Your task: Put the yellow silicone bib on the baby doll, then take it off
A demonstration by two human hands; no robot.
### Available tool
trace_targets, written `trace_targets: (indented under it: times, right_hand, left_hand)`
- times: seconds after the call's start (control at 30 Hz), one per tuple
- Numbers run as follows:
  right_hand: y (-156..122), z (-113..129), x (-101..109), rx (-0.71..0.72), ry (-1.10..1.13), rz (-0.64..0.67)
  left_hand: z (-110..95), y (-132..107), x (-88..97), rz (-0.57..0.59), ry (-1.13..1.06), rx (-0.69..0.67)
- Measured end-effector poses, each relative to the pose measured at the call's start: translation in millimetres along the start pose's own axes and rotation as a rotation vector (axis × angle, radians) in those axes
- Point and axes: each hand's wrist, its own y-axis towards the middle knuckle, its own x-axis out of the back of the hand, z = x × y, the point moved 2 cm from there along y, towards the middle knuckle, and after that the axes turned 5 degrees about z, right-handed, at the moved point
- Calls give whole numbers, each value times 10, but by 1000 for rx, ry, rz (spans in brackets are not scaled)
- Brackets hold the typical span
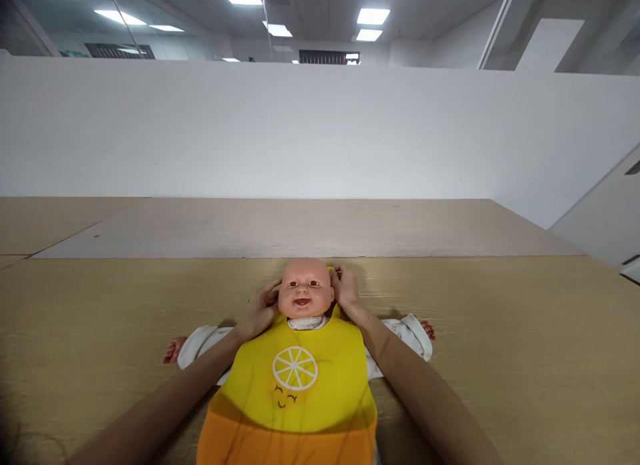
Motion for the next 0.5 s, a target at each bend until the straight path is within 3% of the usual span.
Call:
trace_targets:
  times: [0.17,0.5]
  right_hand:
    - [10,31,23,8,-66,4]
    - [11,49,81,-98,-522,16]
  left_hand:
    - [42,14,23,-40,20,-20]
    - [20,22,16,-33,-40,-21]
